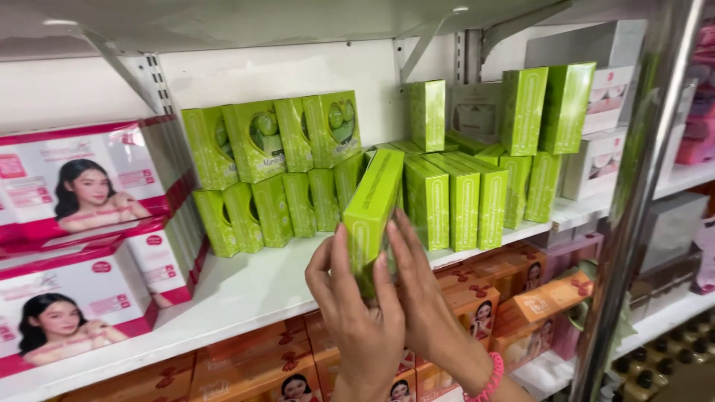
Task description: The person takes green product boxes from a cardboard box on the floor and places them onto a white shelf. They arrange the boxes in neat rows, stacking them both horizontally and vertically to fill the available space.
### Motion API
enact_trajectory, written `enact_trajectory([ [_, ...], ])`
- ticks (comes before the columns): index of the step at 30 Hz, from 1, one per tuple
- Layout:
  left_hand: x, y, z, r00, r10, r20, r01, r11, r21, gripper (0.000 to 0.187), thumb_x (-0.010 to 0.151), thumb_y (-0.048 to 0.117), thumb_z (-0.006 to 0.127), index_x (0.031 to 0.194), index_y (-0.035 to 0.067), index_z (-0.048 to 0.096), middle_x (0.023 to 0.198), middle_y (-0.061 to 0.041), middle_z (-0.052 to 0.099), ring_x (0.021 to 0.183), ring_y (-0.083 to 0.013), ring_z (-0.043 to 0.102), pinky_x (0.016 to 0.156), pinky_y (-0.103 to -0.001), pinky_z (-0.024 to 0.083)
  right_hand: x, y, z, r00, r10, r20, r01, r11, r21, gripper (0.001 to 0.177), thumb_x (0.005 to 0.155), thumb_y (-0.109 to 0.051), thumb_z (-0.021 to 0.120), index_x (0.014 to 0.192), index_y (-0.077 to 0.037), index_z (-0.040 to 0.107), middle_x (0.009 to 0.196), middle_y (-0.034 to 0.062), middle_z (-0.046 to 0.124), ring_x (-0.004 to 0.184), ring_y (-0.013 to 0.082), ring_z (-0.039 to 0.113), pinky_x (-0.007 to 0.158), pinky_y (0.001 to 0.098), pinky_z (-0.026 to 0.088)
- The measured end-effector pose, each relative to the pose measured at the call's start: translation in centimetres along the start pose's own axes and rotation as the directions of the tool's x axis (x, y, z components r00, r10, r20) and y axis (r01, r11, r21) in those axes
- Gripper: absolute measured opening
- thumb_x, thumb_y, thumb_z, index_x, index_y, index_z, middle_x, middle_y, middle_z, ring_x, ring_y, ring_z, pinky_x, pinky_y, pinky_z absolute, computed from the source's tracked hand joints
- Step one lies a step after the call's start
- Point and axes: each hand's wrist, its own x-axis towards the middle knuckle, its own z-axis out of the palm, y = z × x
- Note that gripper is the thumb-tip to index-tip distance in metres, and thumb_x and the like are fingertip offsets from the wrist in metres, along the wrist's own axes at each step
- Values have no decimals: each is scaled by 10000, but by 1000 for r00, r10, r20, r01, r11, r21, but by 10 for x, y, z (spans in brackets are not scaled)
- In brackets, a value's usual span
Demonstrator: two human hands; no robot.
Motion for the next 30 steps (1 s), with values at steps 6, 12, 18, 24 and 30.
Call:
enact_trajectory([
  [6,13,33,33,993,120,-9,-120,978,-171,548,1028,107,670,1503,-25,430,1385,-202,403,1263,-319,560,967,-392,613,34,-2,-32,942,334,29,-335,942,3,721,950,-186,670,1550,-101,278,1479,214,446,1259,295,589,1023,423,574],
  [12,28,73,28,961,263,81,-230,929,-289,533,1091,158,700,1541,13,452,1415,-190,503,1292,-273,591,1034,-356,619,1,14,-63,896,316,-313,-305,949,83,684,991,-125,654,1559,29,305,1209,137,691,1004,285,711,836,360,591],
  [18,2,42,52,805,-244,540,580,514,-632,635,998,396,589,1495,26,451,1476,-159,567,1196,-251,661,971,-361,575,-54,12,-110,924,107,-368,-247,901,-358,783,784,-85,792,1475,-27,430,1285,187,658,1085,313,710,920,442,570],
  [24,-31,49,56,228,-75,971,973,44,-225,520,900,272,732,1328,3,607,1239,-169,698,1044,-189,715,910,-354,596,-117,-7,-196,988,-54,146,117,878,-465,704,701,-46,781,1352,-208,565,1489,241,484,1424,483,445,1178,548,394],
  [30,-148,73,109,2,-65,998,979,-205,-16,489,873,140,761,1315,5,603,1163,-117,738,1011,-190,728,894,-337,608,-213,-4,-254,960,254,121,-117,752,-649,968,663,-197,781,1539,-231,371,1602,192,376,1483,421,374,1178,506,376],
])
